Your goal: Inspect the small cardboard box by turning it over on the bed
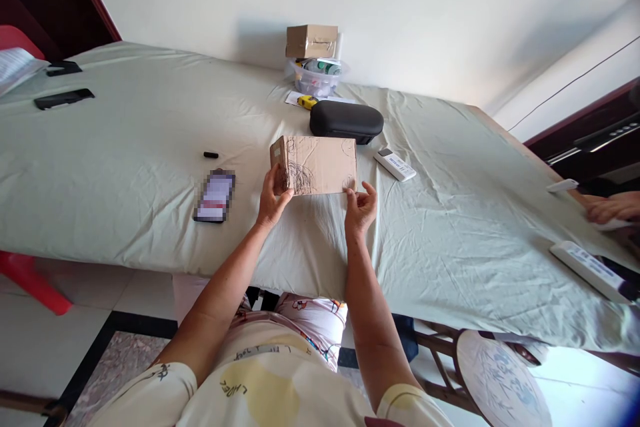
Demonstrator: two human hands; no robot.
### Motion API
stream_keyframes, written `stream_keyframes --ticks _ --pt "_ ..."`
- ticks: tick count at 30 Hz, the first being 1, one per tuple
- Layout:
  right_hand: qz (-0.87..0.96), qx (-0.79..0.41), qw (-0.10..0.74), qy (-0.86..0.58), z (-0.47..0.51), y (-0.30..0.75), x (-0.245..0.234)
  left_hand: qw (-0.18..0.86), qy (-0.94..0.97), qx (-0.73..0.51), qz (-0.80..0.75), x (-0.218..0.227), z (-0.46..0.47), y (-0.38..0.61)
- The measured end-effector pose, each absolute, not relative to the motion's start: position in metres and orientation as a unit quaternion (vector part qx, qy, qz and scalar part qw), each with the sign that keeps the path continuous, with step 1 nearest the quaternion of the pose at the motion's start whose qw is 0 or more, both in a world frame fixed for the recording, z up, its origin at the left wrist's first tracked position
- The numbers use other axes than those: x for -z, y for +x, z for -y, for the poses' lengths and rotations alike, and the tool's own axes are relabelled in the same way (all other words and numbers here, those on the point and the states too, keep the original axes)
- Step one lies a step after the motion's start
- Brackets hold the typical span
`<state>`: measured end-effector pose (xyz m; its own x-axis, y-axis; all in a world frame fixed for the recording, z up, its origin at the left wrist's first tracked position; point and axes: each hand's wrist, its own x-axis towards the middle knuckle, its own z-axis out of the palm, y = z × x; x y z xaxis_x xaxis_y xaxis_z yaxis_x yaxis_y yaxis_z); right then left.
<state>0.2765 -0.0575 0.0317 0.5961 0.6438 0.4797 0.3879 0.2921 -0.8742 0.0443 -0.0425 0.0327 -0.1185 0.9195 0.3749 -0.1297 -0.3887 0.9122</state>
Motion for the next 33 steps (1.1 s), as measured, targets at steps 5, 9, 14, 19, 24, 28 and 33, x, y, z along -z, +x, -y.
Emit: stream_keyframes --ticks 5,9,14,19,24,28,33 --pt "0.427 -0.126 0.690 -0.570 0.057 0.283 -0.032 0.445 0.488 -0.654 -0.371 -0.035 0.039 0.042" --pt "0.445 -0.169 0.712 -0.516 0.058 0.277 -0.034 0.453 0.485 -0.646 -0.378 -0.036 0.038 0.037" --pt "0.464 -0.150 0.709 -0.509 0.060 0.274 -0.036 0.417 0.509 -0.638 -0.400 -0.033 0.038 0.036" --pt "0.477 -0.141 0.709 -0.500 0.060 0.271 -0.037 0.411 0.483 -0.654 -0.412 -0.036 0.040 0.038" --pt "0.506 -0.155 0.698 -0.483 0.063 0.265 -0.037 0.417 0.434 -0.679 -0.420 -0.031 0.035 0.036" --pt "0.541 -0.151 0.672 -0.482 0.065 0.265 -0.037 0.465 0.390 -0.670 -0.428 -0.023 0.029 0.037" --pt "0.567 -0.119 0.671 -0.462 0.068 0.267 -0.040 0.544 0.310 -0.663 -0.411 -0.027 0.030 0.040"
